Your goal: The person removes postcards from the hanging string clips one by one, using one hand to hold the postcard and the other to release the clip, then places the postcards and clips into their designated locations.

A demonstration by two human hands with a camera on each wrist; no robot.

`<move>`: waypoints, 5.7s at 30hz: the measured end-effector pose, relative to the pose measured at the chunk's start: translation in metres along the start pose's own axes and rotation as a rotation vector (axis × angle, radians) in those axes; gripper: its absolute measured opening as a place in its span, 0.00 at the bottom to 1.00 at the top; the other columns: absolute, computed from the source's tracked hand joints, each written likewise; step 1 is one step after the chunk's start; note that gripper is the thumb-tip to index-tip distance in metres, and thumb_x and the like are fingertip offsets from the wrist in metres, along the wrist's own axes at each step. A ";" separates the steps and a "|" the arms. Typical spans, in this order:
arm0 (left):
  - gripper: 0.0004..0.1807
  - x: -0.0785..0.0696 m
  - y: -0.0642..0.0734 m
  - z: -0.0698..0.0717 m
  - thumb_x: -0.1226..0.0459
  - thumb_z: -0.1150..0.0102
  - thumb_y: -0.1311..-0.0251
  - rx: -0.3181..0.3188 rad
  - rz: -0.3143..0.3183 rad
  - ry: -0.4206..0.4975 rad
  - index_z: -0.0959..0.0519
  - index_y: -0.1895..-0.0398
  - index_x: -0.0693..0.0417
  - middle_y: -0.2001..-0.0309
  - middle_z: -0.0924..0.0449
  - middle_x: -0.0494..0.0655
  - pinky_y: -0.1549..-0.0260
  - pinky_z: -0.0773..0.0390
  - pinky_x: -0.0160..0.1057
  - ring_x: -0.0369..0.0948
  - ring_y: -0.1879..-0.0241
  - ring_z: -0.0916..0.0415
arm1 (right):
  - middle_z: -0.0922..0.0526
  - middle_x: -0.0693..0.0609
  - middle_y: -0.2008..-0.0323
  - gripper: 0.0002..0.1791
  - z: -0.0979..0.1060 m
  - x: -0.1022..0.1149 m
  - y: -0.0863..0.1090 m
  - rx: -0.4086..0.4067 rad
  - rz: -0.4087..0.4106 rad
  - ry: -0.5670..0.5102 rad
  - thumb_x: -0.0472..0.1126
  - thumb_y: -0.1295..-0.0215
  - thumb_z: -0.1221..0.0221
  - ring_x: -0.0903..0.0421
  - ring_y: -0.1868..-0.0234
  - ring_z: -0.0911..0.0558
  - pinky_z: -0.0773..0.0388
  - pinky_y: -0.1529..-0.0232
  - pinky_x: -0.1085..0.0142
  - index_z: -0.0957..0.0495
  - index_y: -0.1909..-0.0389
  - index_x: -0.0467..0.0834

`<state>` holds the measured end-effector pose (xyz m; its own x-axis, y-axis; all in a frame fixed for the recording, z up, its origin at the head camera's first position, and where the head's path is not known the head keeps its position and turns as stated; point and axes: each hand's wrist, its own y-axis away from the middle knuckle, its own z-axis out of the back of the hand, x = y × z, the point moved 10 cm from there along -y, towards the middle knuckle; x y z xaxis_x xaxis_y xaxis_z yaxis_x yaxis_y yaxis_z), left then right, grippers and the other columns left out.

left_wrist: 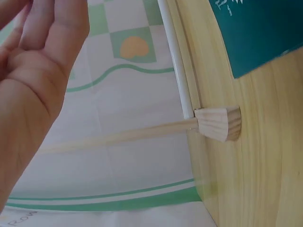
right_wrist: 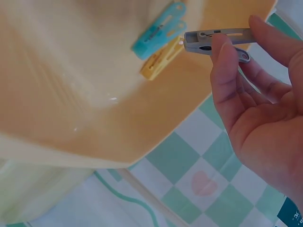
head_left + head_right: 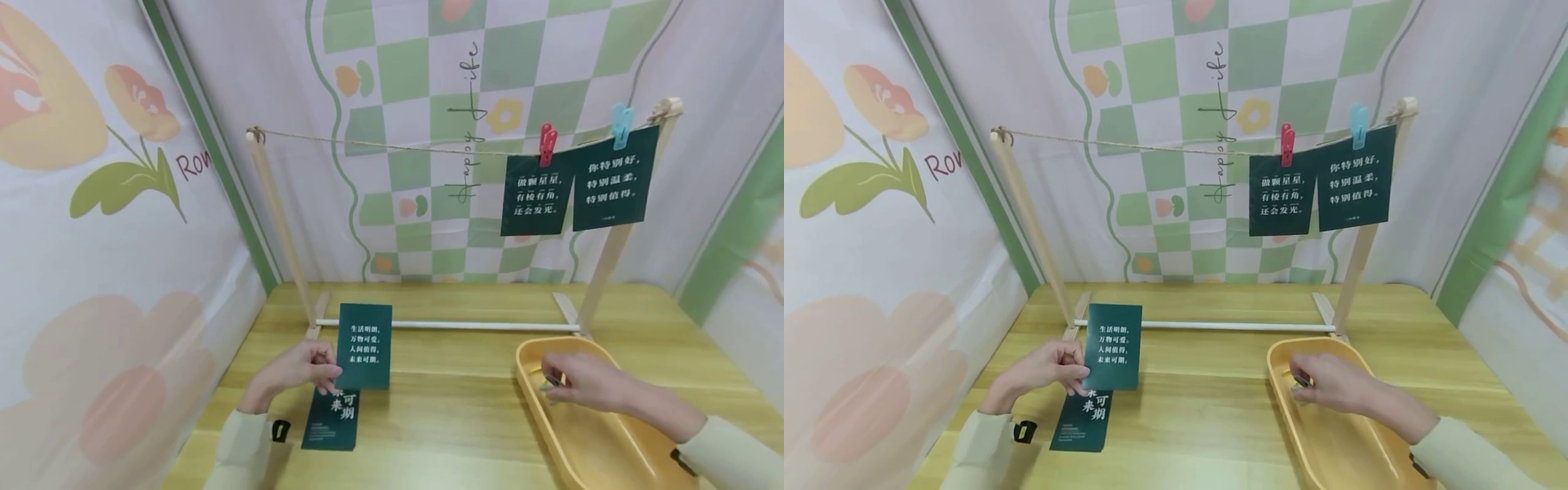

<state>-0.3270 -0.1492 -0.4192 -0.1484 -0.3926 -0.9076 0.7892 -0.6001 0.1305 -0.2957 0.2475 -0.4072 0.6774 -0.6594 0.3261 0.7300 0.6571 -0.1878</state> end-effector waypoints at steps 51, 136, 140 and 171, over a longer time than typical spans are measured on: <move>0.10 0.083 0.056 -0.016 0.68 0.39 0.38 0.057 0.389 0.148 0.26 0.76 0.58 0.80 0.17 0.49 0.58 0.16 0.41 0.44 0.76 0.14 | 0.37 0.66 0.79 0.19 -0.042 -0.007 0.014 0.292 -0.037 -0.090 0.35 0.58 0.30 0.73 0.78 0.41 0.42 0.78 0.74 0.34 0.75 0.49; 0.20 0.039 -0.004 0.036 0.56 0.53 0.26 -0.358 0.185 -0.038 0.26 0.60 0.68 0.75 0.17 0.49 0.74 0.19 0.43 0.42 0.75 0.17 | 0.24 0.64 0.77 0.03 0.107 0.004 -0.038 -0.249 -0.076 0.106 0.36 0.35 0.39 0.75 0.76 0.33 0.30 0.77 0.72 0.21 0.67 0.48; 0.19 0.027 -0.012 0.039 0.55 0.51 0.27 -0.397 0.149 0.011 0.25 0.62 0.65 0.73 0.17 0.49 0.73 0.19 0.41 0.42 0.73 0.17 | 0.23 0.64 0.76 0.03 0.122 0.009 -0.040 -0.309 -0.062 0.109 0.35 0.35 0.39 0.75 0.77 0.33 0.30 0.77 0.73 0.20 0.63 0.45; 0.16 -0.045 -0.059 0.023 0.56 0.52 0.26 -0.492 -0.029 0.122 0.22 0.63 0.59 0.73 0.18 0.47 0.76 0.21 0.34 0.39 0.75 0.19 | 0.25 0.70 0.74 0.08 0.228 0.051 -0.050 -0.689 0.091 0.084 0.24 0.41 0.40 0.75 0.80 0.27 0.29 0.77 0.83 0.20 0.62 0.36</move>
<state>-0.3812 -0.1123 -0.3768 -0.1272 -0.2784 -0.9520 0.9774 -0.1986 -0.0725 -0.3179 0.2646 -0.1701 0.7229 -0.6572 0.2133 0.5420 0.3479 -0.7649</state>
